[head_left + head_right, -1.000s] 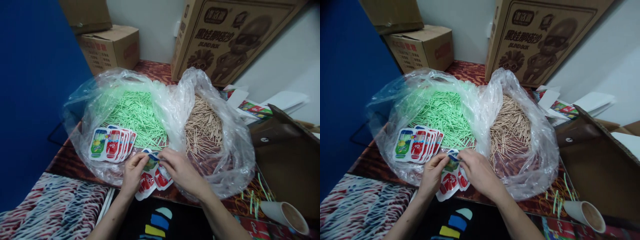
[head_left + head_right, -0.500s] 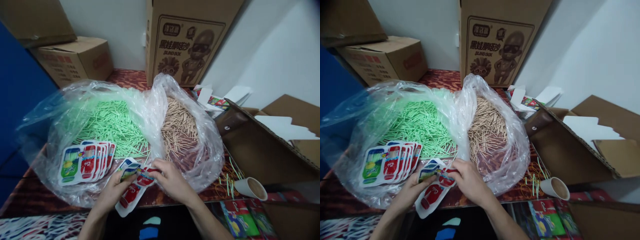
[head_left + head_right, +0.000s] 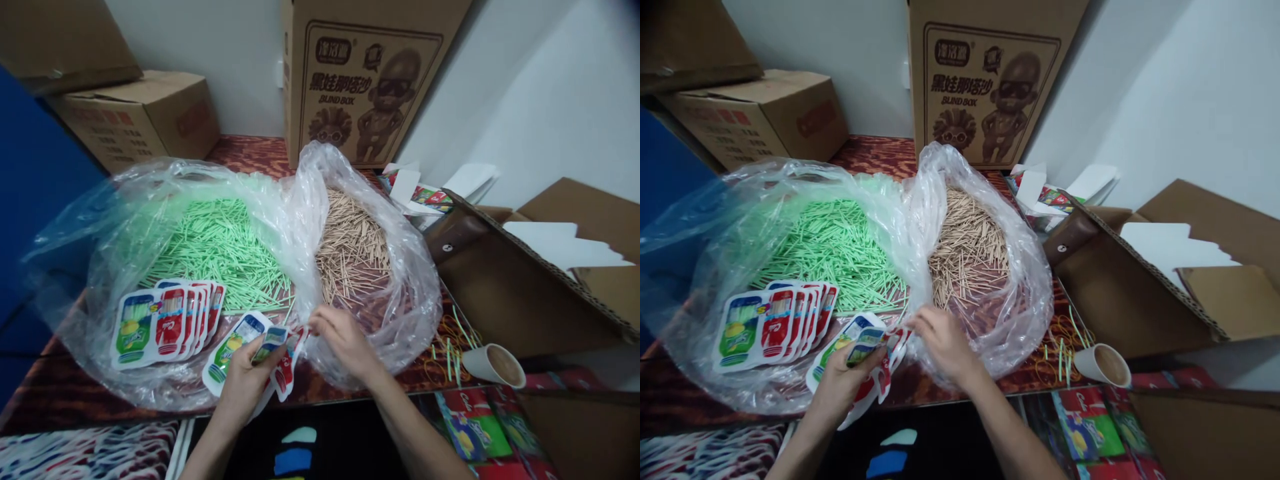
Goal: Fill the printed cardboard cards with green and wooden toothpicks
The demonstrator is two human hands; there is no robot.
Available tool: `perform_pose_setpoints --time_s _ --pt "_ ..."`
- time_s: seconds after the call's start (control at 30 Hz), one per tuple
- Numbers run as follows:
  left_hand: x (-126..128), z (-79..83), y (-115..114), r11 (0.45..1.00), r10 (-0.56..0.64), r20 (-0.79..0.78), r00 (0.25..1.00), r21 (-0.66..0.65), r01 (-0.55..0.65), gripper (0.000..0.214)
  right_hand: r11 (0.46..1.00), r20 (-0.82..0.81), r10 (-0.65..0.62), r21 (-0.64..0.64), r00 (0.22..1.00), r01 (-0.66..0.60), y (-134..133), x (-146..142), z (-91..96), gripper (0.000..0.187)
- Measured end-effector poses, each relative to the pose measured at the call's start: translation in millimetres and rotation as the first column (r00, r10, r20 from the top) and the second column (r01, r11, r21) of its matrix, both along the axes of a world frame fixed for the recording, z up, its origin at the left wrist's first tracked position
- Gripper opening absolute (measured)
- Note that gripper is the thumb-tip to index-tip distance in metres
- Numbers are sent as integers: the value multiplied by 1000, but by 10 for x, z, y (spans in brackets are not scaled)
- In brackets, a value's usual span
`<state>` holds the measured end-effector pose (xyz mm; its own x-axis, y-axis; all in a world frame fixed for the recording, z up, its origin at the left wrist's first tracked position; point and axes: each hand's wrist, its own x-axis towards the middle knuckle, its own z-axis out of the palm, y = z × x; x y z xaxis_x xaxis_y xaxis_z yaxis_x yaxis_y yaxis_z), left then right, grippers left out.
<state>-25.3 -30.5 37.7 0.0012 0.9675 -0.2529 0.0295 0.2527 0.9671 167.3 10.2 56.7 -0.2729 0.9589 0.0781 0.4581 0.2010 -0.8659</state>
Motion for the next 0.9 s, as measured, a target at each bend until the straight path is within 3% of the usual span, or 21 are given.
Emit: perform_pose_setpoints --time_s 0.07,0.17,0.23,0.3,0.4,0.5,0.7,0.9 --pt "-29 7 5 1000 -8 -21 1000 -15 8 18 993 64 -115 -22 991 117 198 276 -82 22" --pt "43 24 50 992 -124 -21 992 -15 124 21 953 350 -303 119 887 278 538 654 -232 14" --pt "170 54 104 970 -241 -6 970 26 241 20 963 584 -271 151 765 226 728 784 -309 15" --pt "313 98 159 939 -331 10 944 100 328 16 981 775 -186 108 604 163 859 803 -350 32" --pt "440 135 200 913 -380 16 925 166 372 15 991 887 -92 39 453 125 958 714 -369 38" --pt "402 66 174 930 -354 15 935 111 350 20 991 898 -101 51 428 125 986 627 -383 33" --pt "211 -149 56 981 -187 136 973 -28 193 22 988 897 -101 41 431 147 977 588 -407 33" --pt "514 -104 229 951 -247 337 908 -97 295 19 983 860 -37 -61 509 174 1041 597 -394 29"
